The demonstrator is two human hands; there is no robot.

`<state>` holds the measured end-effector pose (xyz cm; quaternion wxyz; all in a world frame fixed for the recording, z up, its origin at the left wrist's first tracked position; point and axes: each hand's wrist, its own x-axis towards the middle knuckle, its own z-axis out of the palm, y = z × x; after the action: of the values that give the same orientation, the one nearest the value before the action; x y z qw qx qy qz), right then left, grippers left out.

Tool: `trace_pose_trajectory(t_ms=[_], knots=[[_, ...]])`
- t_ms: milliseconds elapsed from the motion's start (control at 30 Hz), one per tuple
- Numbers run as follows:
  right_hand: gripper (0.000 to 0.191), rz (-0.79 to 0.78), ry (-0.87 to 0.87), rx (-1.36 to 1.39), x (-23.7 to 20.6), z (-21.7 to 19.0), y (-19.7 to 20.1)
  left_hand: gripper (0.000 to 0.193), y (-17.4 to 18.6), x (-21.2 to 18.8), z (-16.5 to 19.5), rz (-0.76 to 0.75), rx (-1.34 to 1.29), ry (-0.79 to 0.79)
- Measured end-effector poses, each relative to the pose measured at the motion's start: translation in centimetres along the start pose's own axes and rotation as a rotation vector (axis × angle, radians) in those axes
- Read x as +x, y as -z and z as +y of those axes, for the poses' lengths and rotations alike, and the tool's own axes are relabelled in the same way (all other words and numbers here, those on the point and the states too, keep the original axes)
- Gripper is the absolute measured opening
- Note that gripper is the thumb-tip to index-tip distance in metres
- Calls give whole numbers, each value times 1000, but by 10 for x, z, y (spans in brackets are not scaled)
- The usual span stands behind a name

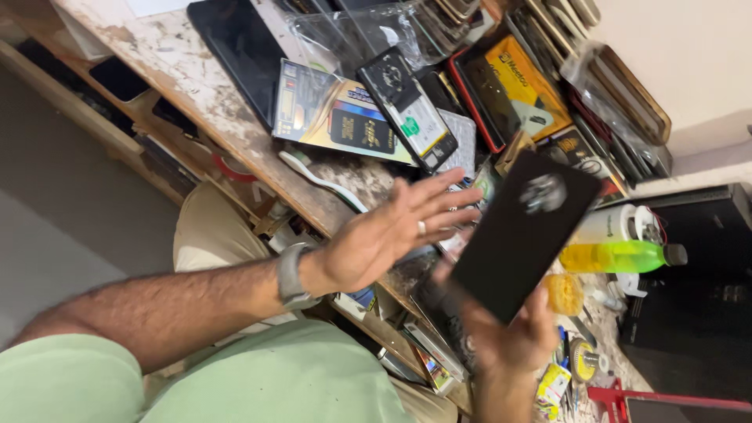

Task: The person applies adhesive to the back of a black smartphone, presses the camera module into place, and repeatedly wipes the surface with a cloth. The person also handles a small plastic bag and a tube of adhesive while working at a cluttered workbench.

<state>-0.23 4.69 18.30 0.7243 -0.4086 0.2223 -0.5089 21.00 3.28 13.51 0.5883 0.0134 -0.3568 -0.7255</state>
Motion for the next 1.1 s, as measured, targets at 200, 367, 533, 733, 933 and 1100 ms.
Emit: trace_pose_trajectory(t_ms=[200, 367, 533, 733, 933, 1100], knots=[[53, -97, 383, -1502, 129, -3, 5, 73, 25, -38, 21, 115, 237, -240], [46, -232, 419, -1724, 183, 37, -19, 61, 44, -60, 36, 174, 330, -163], [47, -220, 370, -1790, 199, 51, -30, 58, 59, -65, 47, 203, 326, -93], [47, -209, 318, -1828, 204, 57, -26, 57, 66, -61, 54, 203, 305, -100], [51, -228, 265, -1839, 205, 54, -29, 56, 63, -59, 52, 200, 353, -98], [55, -242, 272, -1823, 202, 48, -34, 52, 54, -58, 45, 246, 400, -18]])
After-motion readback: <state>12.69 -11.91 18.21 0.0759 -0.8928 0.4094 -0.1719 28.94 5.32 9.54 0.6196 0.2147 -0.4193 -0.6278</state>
